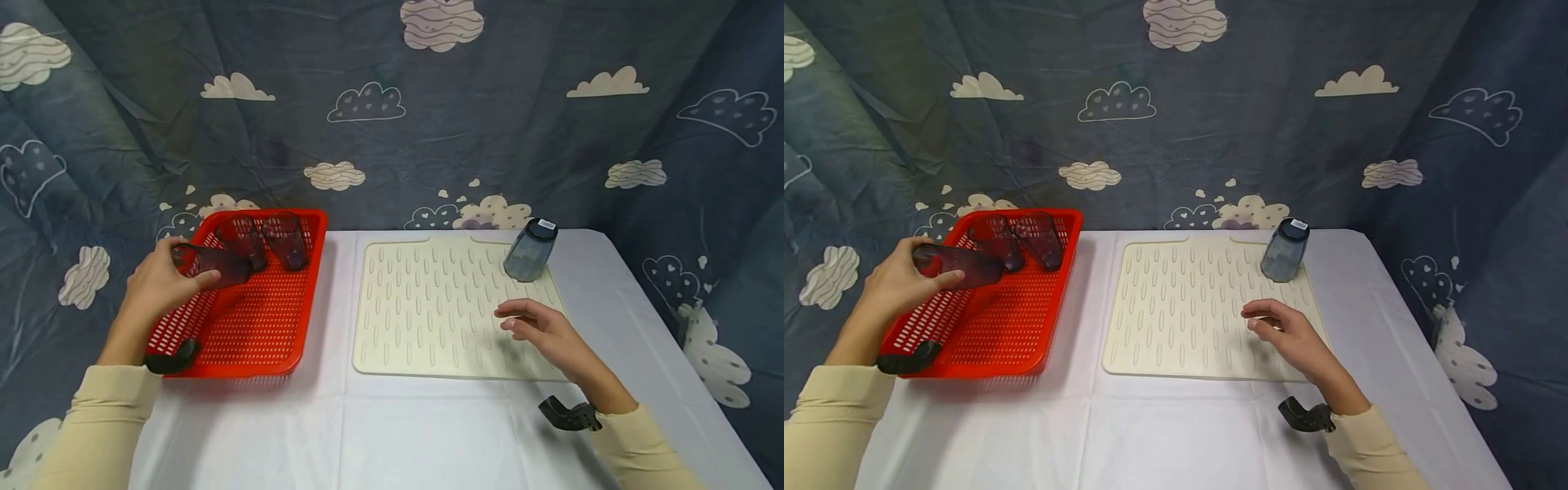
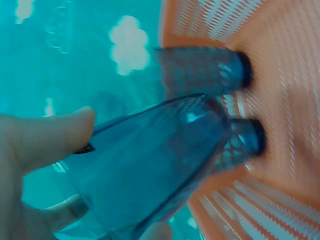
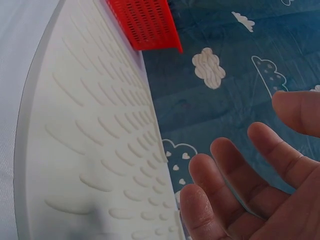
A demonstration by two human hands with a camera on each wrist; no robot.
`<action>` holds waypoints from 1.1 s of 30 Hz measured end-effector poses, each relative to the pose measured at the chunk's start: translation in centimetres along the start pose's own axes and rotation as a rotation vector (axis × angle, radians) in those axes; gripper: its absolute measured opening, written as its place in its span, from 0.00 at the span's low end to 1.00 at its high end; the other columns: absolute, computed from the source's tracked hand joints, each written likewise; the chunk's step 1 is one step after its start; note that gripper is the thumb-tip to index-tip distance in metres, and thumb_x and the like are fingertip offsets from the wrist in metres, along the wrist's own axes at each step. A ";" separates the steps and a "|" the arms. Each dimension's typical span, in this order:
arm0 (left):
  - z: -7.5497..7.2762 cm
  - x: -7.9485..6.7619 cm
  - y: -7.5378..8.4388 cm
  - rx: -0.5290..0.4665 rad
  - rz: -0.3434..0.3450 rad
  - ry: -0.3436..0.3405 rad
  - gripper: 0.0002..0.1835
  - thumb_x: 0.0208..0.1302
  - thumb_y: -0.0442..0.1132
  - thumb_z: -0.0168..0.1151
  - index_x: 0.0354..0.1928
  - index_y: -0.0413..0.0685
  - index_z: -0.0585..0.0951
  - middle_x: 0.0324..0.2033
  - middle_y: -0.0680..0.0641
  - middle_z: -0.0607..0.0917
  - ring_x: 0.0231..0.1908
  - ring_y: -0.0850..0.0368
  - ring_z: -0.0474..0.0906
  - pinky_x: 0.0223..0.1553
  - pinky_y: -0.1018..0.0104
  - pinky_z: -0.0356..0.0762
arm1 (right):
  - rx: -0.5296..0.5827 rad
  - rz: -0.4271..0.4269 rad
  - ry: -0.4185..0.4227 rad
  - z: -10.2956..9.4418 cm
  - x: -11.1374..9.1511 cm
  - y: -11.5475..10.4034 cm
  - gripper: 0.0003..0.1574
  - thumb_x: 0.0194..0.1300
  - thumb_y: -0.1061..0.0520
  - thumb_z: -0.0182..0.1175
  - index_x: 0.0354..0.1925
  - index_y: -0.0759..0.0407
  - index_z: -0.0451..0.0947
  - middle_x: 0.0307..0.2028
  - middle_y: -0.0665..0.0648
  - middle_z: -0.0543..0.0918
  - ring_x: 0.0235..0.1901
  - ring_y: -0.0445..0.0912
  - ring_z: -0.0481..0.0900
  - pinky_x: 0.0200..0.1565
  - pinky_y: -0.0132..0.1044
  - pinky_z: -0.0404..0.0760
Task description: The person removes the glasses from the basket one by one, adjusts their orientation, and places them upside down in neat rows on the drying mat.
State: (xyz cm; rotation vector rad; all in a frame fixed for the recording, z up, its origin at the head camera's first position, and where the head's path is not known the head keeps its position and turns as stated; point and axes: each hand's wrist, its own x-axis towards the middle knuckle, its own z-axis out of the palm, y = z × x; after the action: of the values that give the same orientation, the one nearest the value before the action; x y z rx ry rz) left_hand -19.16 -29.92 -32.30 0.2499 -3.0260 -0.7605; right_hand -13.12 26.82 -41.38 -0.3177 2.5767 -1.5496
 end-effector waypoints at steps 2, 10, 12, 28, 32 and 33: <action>-0.2 -0.7 0.3 -0.070 -0.022 0.022 0.51 0.63 0.60 0.61 0.76 0.40 0.50 0.64 0.24 0.68 0.59 0.25 0.65 0.54 0.27 0.61 | -0.005 0.006 0.001 0.1 0.0 -0.1 0.22 0.75 0.57 0.53 0.61 0.67 0.71 0.58 0.70 0.78 0.47 0.32 0.82 0.47 0.27 0.82; 0.3 -3.8 3.6 -0.464 0.010 0.050 0.46 0.67 0.53 0.62 0.78 0.52 0.48 0.70 0.35 0.64 0.54 0.48 0.70 0.43 0.74 0.77 | -0.010 -0.010 0.008 0.1 -0.5 0.1 0.20 0.75 0.57 0.54 0.60 0.66 0.73 0.52 0.52 0.82 0.46 0.29 0.80 0.47 0.27 0.81; 0.6 -4.4 4.6 -0.537 0.036 0.039 0.44 0.67 0.51 0.63 0.77 0.55 0.51 0.67 0.40 0.66 0.50 0.56 0.70 0.37 0.82 0.76 | 0.001 -0.029 0.004 0.2 -0.5 0.2 0.20 0.74 0.57 0.54 0.59 0.66 0.73 0.49 0.43 0.81 0.46 0.29 0.81 0.47 0.27 0.82; 6.7 -5.9 11.9 -0.829 0.132 -0.101 0.36 0.66 0.39 0.63 0.72 0.54 0.58 0.63 0.42 0.69 0.52 0.50 0.71 0.43 0.76 0.80 | -0.011 0.008 0.019 0.3 -0.9 0.1 0.20 0.74 0.55 0.54 0.59 0.64 0.73 0.57 0.69 0.78 0.47 0.28 0.79 0.48 0.26 0.81; 8.4 -7.0 13.3 -0.848 0.130 -0.136 0.37 0.64 0.36 0.65 0.72 0.54 0.59 0.65 0.39 0.67 0.57 0.44 0.69 0.42 0.72 0.81 | 0.004 -0.001 0.021 0.4 -1.3 0.2 0.20 0.74 0.55 0.55 0.59 0.63 0.74 0.58 0.69 0.78 0.47 0.28 0.79 0.48 0.27 0.81; 8.9 -7.2 13.6 -0.860 0.140 -0.151 0.37 0.64 0.35 0.65 0.71 0.54 0.60 0.64 0.39 0.68 0.57 0.44 0.70 0.42 0.71 0.82 | 0.005 -0.003 0.021 0.4 -1.3 0.2 0.19 0.74 0.55 0.55 0.59 0.63 0.74 0.58 0.69 0.78 0.47 0.28 0.79 0.48 0.27 0.81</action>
State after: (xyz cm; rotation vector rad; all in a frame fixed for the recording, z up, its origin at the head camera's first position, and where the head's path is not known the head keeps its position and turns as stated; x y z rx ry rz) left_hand -14.56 -12.84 -33.54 -0.0420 -2.4701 -1.9911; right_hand -11.75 26.85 -41.76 -0.3069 2.5887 -1.5686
